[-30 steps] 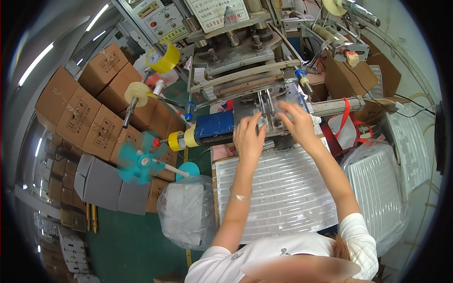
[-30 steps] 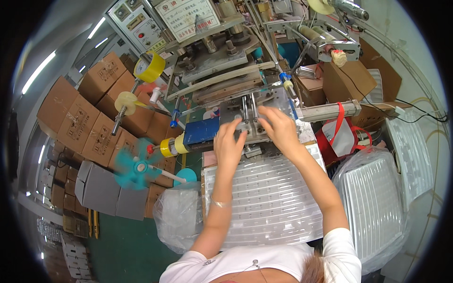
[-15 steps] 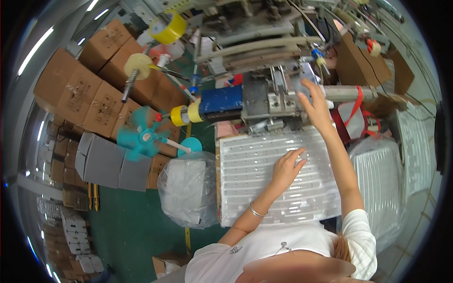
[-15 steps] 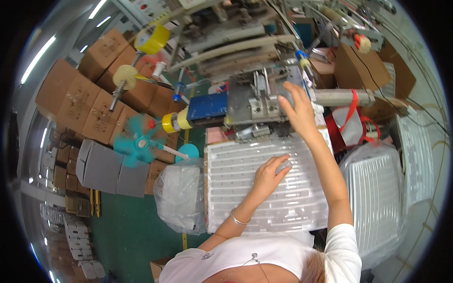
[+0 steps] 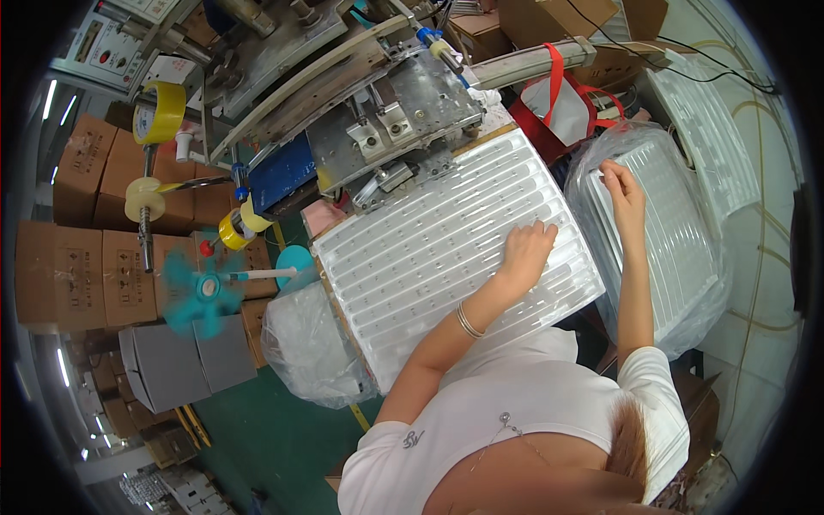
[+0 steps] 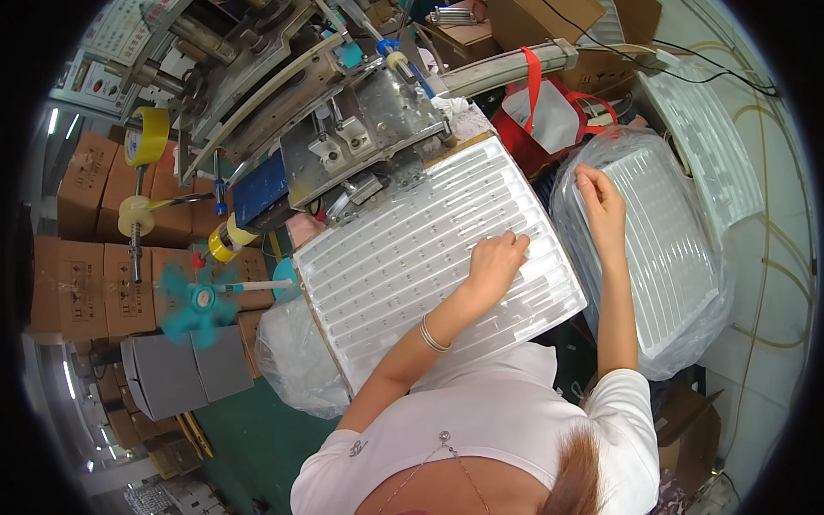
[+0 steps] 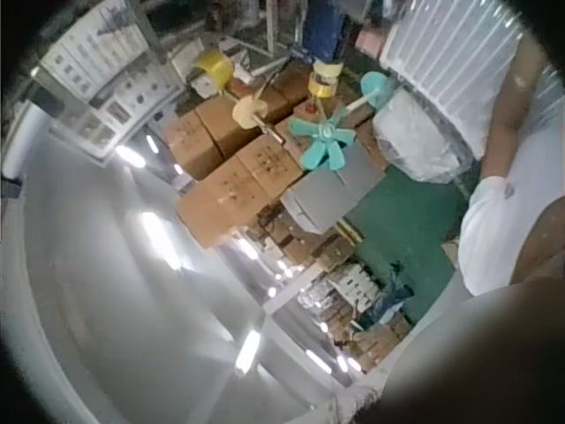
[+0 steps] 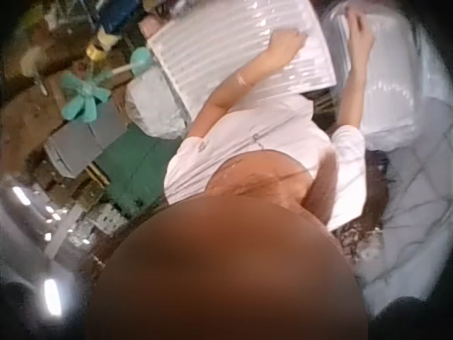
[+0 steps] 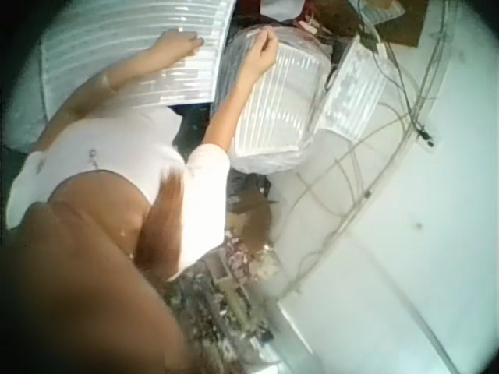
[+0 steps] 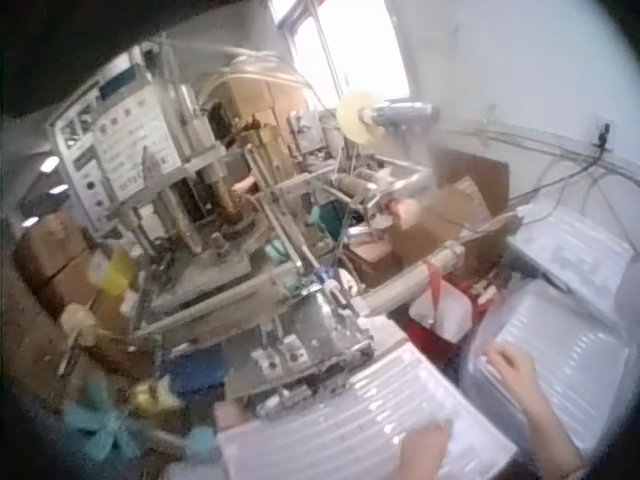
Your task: The recorder is placing small cylindrical components into a plastic grid tray as part of an assembly line process.
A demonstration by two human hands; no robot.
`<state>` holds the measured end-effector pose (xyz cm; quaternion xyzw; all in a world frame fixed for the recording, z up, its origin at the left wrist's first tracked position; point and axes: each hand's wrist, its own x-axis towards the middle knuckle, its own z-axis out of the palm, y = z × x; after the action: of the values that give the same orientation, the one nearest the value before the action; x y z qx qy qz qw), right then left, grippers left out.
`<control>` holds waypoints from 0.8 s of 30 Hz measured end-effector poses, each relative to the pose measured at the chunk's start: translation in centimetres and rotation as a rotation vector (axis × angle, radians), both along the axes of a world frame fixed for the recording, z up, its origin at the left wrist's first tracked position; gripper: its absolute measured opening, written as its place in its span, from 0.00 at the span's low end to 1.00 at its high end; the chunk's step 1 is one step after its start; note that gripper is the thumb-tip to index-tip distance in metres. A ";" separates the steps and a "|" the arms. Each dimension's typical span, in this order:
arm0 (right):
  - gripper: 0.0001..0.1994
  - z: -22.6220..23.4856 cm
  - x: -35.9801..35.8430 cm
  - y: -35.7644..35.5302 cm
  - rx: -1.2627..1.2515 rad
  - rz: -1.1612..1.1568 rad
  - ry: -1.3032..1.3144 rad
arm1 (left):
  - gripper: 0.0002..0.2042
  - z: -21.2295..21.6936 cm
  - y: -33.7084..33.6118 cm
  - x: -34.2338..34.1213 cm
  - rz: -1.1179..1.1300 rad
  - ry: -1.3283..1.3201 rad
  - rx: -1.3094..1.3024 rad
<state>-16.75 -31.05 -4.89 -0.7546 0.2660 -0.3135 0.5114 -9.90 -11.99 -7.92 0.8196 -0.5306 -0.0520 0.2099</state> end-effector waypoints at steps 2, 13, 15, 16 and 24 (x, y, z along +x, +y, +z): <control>0.12 0.1 -0.3 0.4 0.003 -0.018 -0.013 | 0.07 -0.7 0.0 -0.8 -0.002 -0.028 0.040; 0.11 -0.3 0.8 1.8 0.033 0.132 -0.020 | 0.07 -2.9 -4.1 -2.5 -0.019 -0.033 -0.063; 0.11 -0.4 0.5 2.1 0.047 0.126 -0.011 | 0.11 -2.5 -3.3 -3.1 -0.057 -0.138 0.016; 0.11 -0.2 0.5 2.2 0.054 0.141 0.002 | 0.11 -2.0 -2.2 -3.2 -0.010 -0.131 0.036; 0.11 2.1 7.0 13.5 -0.227 0.596 0.154 | 0.14 2.6 14.6 1.2 0.595 0.311 -0.567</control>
<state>-9.75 -17.58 -2.76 -0.8728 0.0348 -0.1198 0.4718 -8.73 2.63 -5.33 0.8292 -0.2269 0.0356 0.5096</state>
